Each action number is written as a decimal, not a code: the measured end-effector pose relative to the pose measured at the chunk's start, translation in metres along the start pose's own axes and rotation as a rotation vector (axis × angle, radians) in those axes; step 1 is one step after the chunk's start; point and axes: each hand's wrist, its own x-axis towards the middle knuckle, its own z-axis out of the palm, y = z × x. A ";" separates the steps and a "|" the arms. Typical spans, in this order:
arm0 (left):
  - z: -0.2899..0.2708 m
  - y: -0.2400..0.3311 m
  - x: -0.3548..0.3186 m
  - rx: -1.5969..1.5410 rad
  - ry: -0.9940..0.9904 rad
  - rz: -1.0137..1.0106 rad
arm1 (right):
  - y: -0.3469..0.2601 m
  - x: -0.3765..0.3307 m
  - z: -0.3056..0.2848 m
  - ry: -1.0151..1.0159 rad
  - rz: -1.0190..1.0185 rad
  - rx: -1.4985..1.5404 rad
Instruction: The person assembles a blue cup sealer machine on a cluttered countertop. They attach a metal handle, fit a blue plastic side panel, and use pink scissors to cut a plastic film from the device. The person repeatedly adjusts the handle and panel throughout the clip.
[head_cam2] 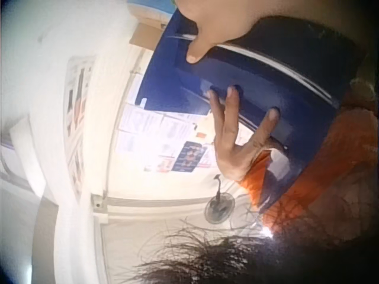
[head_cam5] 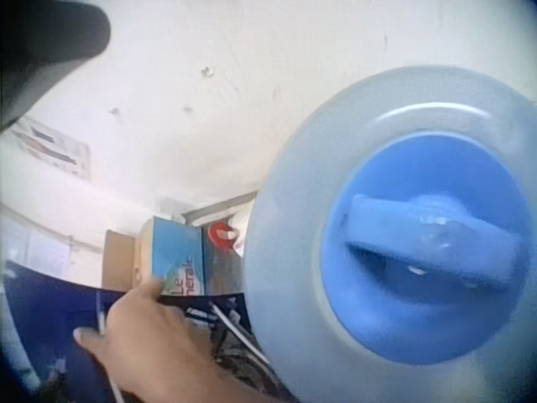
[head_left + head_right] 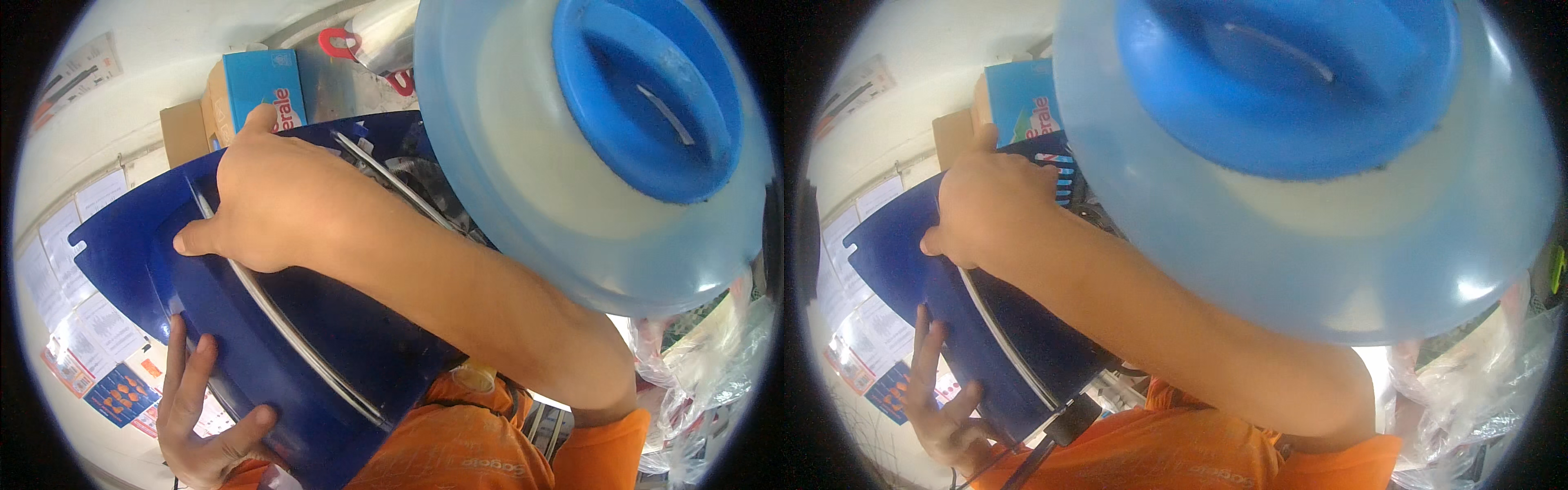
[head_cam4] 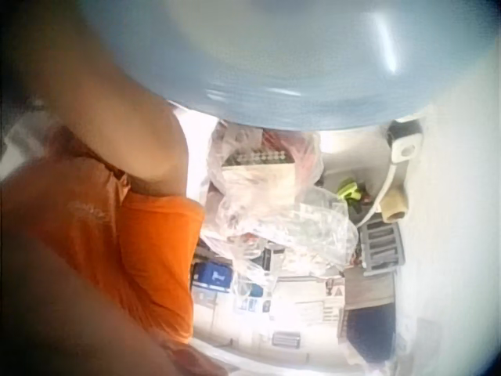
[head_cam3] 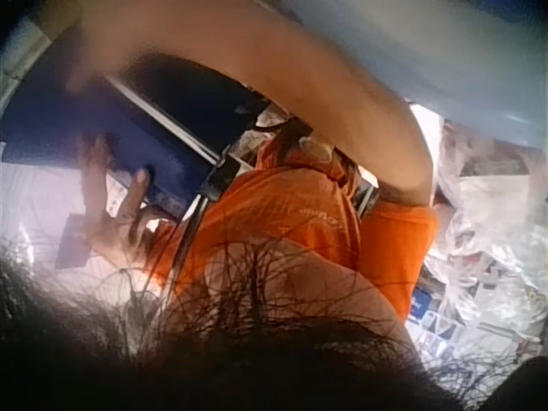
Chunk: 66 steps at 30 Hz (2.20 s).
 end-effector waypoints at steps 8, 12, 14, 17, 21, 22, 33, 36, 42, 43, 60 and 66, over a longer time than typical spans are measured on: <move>0.003 0.029 0.000 -0.226 -0.024 -0.251 | -0.005 -0.011 0.007 0.133 -0.057 -0.055; 0.002 0.025 0.004 -0.213 -0.027 -0.109 | -0.023 -0.029 0.005 0.394 -0.096 -0.042; -0.001 0.029 0.007 -0.136 -0.005 -0.046 | -0.022 -0.039 0.012 0.576 -0.236 -0.048; -0.003 0.022 0.009 0.075 -0.017 -0.018 | -0.014 -0.059 0.006 0.721 -0.523 -0.179; 0.005 0.004 0.002 0.057 0.158 0.046 | -0.026 -0.105 -0.007 0.685 -0.437 0.189; 0.006 0.008 0.000 0.081 0.158 0.014 | -0.025 -0.115 -0.010 0.640 -0.422 0.243; 0.008 0.037 -0.006 -0.041 0.329 0.005 | -0.043 -0.195 0.076 0.833 -0.859 -0.065; 0.012 0.020 -0.012 -0.105 0.385 0.132 | -0.047 -0.200 0.122 1.252 -0.825 -0.164; 0.030 -0.032 -0.021 -0.082 0.591 0.342 | -0.069 -0.213 0.227 0.879 -1.120 -0.768; 0.028 -0.033 -0.023 -0.140 0.619 0.365 | -0.071 -0.207 0.242 0.780 -1.051 -0.871; 0.229 -0.072 -0.040 -1.595 1.308 0.036 | -0.156 -0.148 0.256 0.095 0.225 -1.599; 0.248 -0.063 -0.022 -1.106 0.980 0.013 | -0.174 -0.095 0.246 0.648 0.097 -1.509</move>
